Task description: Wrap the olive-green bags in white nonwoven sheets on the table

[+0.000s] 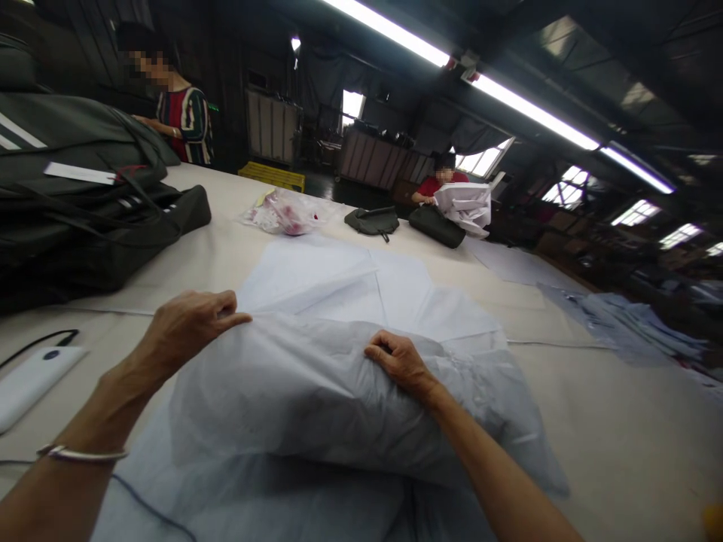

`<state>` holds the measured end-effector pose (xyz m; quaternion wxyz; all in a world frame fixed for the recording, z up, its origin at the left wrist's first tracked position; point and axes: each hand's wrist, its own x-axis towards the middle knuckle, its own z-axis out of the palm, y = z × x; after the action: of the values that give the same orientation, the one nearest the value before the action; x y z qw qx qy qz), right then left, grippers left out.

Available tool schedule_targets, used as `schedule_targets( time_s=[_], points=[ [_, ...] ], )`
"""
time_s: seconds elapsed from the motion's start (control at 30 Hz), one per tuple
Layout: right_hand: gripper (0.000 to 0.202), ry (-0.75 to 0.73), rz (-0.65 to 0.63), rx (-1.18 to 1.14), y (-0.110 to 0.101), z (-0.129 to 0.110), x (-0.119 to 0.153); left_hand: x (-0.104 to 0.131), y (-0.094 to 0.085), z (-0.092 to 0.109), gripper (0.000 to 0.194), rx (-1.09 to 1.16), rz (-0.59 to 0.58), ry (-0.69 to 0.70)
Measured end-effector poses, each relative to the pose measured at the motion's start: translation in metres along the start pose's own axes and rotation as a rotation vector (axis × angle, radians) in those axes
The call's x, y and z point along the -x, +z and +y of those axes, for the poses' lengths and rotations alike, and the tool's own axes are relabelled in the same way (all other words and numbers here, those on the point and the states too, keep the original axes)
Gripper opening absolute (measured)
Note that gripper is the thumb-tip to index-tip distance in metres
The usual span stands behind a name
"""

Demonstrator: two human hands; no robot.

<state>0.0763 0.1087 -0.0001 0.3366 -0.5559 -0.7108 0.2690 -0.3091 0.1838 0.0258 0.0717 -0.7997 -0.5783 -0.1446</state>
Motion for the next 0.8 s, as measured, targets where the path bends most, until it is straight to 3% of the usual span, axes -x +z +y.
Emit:
schedule_targets(
  time_s=[0.1,0.2,0.27,0.33,0.4,0.5,0.67,0.8],
  points=[
    [0.022,-0.013,0.002,0.023,0.001,0.001,-0.001,0.007,-0.015,0.024,0.038,-0.108,0.273,0.0],
    [0.02,-0.034,-0.005,0.035,0.002,0.002,-0.001,0.034,-0.02,0.082,0.027,0.163,0.448,0.041],
    [0.019,-0.049,-0.002,0.047,0.002,0.002,-0.001,0.056,-0.01,0.133,0.022,0.387,0.38,0.325],
    [0.018,-0.058,0.005,0.064,0.002,0.001,0.0,0.072,0.01,0.178,0.031,0.358,0.311,0.527],
    [0.016,-0.066,0.01,0.098,0.002,0.001,0.0,0.078,0.032,0.207,0.048,0.258,0.274,0.544],
    [0.012,-0.074,0.016,0.209,0.004,0.0,-0.002,0.074,0.055,0.221,0.059,0.137,0.22,0.45],
    [0.018,-0.078,0.01,0.499,0.001,-0.008,-0.011,0.063,0.057,0.215,0.055,0.059,0.26,0.491],
    [0.028,-0.179,0.146,0.655,-0.028,-0.014,-0.001,0.056,0.066,0.206,0.045,0.095,0.305,0.546]
  ],
)
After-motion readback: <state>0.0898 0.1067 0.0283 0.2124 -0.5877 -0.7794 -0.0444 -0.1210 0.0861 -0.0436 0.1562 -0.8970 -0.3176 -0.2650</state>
